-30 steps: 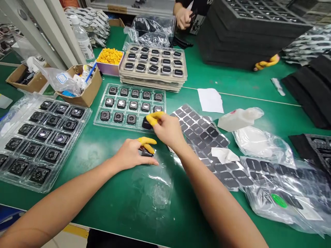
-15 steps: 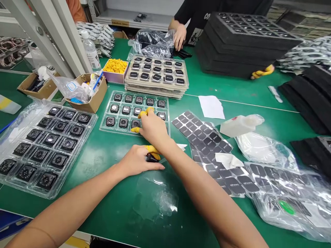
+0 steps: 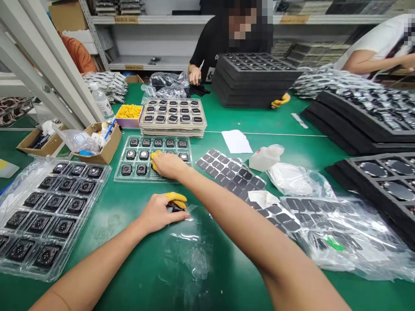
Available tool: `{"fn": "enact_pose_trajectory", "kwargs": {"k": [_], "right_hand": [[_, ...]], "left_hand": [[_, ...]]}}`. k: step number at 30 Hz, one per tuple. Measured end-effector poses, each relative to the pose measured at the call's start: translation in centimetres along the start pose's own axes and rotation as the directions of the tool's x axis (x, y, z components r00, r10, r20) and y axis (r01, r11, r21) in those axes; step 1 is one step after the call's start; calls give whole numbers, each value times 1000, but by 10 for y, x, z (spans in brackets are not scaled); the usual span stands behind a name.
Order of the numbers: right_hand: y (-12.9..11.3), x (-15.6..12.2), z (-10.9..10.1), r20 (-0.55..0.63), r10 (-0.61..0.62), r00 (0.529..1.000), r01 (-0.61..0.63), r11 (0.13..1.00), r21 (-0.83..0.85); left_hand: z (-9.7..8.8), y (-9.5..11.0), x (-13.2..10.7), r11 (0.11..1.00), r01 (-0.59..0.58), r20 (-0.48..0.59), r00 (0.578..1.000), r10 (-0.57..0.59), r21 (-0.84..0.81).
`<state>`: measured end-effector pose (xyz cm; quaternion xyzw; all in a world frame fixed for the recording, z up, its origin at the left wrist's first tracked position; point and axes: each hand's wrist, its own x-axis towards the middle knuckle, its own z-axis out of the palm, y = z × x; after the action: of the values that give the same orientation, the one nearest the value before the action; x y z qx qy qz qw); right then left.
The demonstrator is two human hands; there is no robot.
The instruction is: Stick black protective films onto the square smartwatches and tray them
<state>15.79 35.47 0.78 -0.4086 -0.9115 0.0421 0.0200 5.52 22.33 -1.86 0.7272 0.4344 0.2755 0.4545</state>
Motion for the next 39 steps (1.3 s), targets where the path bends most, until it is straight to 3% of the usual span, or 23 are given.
{"fn": "enact_pose_trajectory", "kwargs": {"k": [2, 5, 8, 10, 12, 15, 21, 24, 29, 30, 32, 34, 35, 36, 39], "right_hand": [[0, -9, -4, -55, 55, 997, -53, 998, 25], [-4, -55, -9, -159, 125, 979, -100, 982, 158], [-14, -120, -6, -224, 257, 940, -71, 790, 609], [-22, -153, 2, -189, 400, 897, -153, 682, 715], [-30, -171, 12, -140, 441, 886, -202, 642, 740], [-38, -172, 25, -107, 454, 885, -243, 645, 724], [-40, -163, 34, -128, 580, 805, -378, 667, 642], [-37, -167, 36, -181, 553, 813, -314, 680, 663], [-35, -171, 43, -289, 422, 859, -104, 698, 709], [-37, -169, 43, -317, 435, 843, -88, 692, 716], [-43, -166, 38, -391, 515, 763, -83, 677, 731], [-48, -167, 25, -444, 591, 673, -58, 641, 765], [-49, -171, 17, -441, 607, 661, -20, 602, 798], [-48, -178, 9, -420, 607, 675, 34, 542, 839], [-37, -210, -7, -286, 544, 788, 123, 317, 940]], "left_hand": [[0, 0, 0, 1000, 16, 2, 1000, -15, -17], [0, 0, 0, 996, 63, -45, 997, -66, -62], [2, 0, 0, 989, 109, -87, 989, -118, -98], [3, 0, 0, 983, 136, -95, 984, -148, -123], [4, -1, 0, 980, 143, -101, 982, -158, -138], [3, -2, 0, 991, 84, -67, 994, -92, -108], [2, -2, -2, 998, 70, -89, 994, -70, -5], [3, -2, -3, 998, 64, -124, 990, -63, 4], [6, -3, -4, 999, 44, -182, 982, -40, 18], [6, -3, -4, 999, 43, -195, 980, -36, 32], [6, -5, -4, 999, 37, -211, 977, -30, 29], [6, -6, -3, 999, 45, -199, 979, -48, -20], [6, -7, -2, 997, 62, -192, 979, -70, -49], [5, -8, -2, 994, 89, -192, 976, -101, -71], [4, -10, 0, 979, 180, -219, 956, -197, -95]]}}
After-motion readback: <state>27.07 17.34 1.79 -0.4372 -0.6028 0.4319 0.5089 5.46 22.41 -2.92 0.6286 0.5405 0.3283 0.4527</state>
